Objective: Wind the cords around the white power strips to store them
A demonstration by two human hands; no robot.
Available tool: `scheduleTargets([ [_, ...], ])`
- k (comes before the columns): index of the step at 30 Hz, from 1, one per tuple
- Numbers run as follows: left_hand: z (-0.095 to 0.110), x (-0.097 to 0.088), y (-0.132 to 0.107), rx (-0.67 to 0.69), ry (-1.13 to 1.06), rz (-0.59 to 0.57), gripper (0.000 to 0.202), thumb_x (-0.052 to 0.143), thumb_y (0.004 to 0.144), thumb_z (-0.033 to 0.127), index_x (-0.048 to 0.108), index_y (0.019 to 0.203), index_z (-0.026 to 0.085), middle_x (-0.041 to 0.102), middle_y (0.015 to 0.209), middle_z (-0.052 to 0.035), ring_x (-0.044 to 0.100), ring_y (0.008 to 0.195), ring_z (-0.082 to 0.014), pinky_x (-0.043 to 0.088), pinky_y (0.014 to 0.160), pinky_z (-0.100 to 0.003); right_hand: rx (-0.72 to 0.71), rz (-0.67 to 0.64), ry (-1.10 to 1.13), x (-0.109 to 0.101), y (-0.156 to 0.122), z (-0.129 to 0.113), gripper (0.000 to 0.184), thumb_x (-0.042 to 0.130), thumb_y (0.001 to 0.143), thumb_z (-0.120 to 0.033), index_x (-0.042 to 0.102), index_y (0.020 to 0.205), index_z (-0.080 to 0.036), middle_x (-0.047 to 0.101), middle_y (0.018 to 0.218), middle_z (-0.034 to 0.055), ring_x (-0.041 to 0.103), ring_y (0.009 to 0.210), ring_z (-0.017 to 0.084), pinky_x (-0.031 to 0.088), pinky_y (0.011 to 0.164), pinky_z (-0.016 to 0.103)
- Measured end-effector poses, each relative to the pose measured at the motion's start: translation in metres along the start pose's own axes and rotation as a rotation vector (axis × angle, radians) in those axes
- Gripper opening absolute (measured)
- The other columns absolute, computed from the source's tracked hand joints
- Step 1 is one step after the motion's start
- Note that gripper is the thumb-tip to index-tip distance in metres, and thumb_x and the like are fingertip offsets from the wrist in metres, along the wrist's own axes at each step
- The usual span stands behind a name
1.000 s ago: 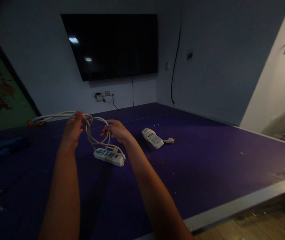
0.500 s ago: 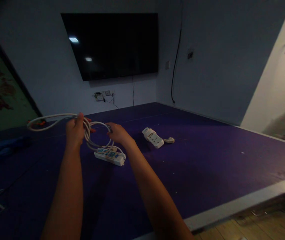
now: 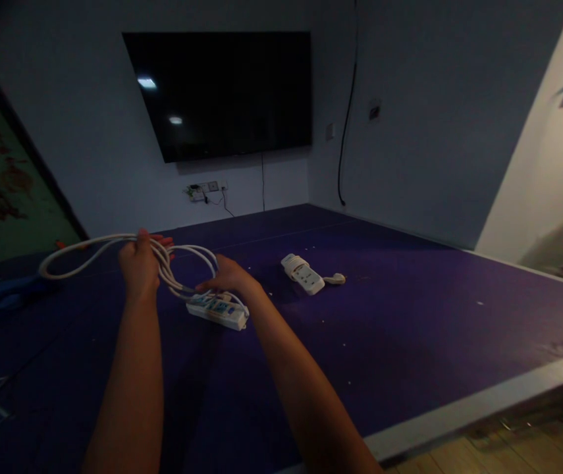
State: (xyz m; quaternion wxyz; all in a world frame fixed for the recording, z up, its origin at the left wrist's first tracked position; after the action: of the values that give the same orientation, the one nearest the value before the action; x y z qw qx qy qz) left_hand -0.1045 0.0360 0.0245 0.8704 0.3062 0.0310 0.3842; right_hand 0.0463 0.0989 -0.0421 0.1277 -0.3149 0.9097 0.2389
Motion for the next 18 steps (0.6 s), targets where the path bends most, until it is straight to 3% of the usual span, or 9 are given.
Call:
scheduleTargets([
  [3,-0.001,-0.006,0.007,0.064,0.009,-0.002,0.042,0.045,0.078,0.054,0.054,0.068,0.015,0.07,0.073,-0.0112,0.07,0.067,-0.0207,0.056,0.059,-0.03,0.026,-0.01,-0.038,0.002,0.0,-0.001,0.051,0.079,0.056,-0.011,0.058,0.102,-0.014,0.06,0.069,-0.0043,0.057,0.059,0.01,0.047,0.05,0.019],
  [8,-0.001,-0.014,0.01,0.092,-0.03,0.046,0.04,0.043,0.079,0.051,0.053,0.062,0.015,0.069,0.067,-0.0101,0.069,0.063,-0.02,0.056,0.06,-0.031,0.072,-0.1,0.031,0.006,0.001,0.009,0.055,0.071,0.061,-0.004,0.053,0.112,-0.015,0.06,0.064,-0.0058,0.057,0.053,0.009,0.043,0.041,0.015],
  [13,0.004,-0.016,0.008,0.093,-0.033,0.071,0.039,0.04,0.08,0.049,0.05,0.062,0.016,0.069,0.069,-0.0107,0.068,0.058,-0.0185,0.053,0.051,-0.027,0.145,-0.063,0.026,0.002,0.003,0.029,0.041,0.07,0.067,-0.01,0.059,0.106,-0.014,0.059,0.062,-0.0055,0.055,0.049,0.008,0.046,0.045,0.016],
  [18,0.011,-0.019,0.006,0.108,-0.035,0.13,0.036,0.039,0.081,0.045,0.049,0.062,0.017,0.069,0.07,-0.0102,0.068,0.058,-0.0185,0.053,0.051,-0.027,0.083,-0.012,-0.011,-0.006,0.005,0.034,0.041,0.073,0.066,-0.012,0.064,0.106,-0.013,0.064,0.067,-0.0029,0.059,0.06,0.009,0.047,0.057,0.017],
])
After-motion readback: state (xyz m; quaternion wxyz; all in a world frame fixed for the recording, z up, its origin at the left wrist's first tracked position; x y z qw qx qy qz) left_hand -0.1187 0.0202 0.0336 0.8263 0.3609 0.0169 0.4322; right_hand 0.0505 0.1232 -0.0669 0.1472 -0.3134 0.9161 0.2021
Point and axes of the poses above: each hand's wrist, its own y-axis towards the middle knuckle, its own x-axis out of the palm, z = x × y, the point moved 5 cm from there along y, towards the middle knuckle
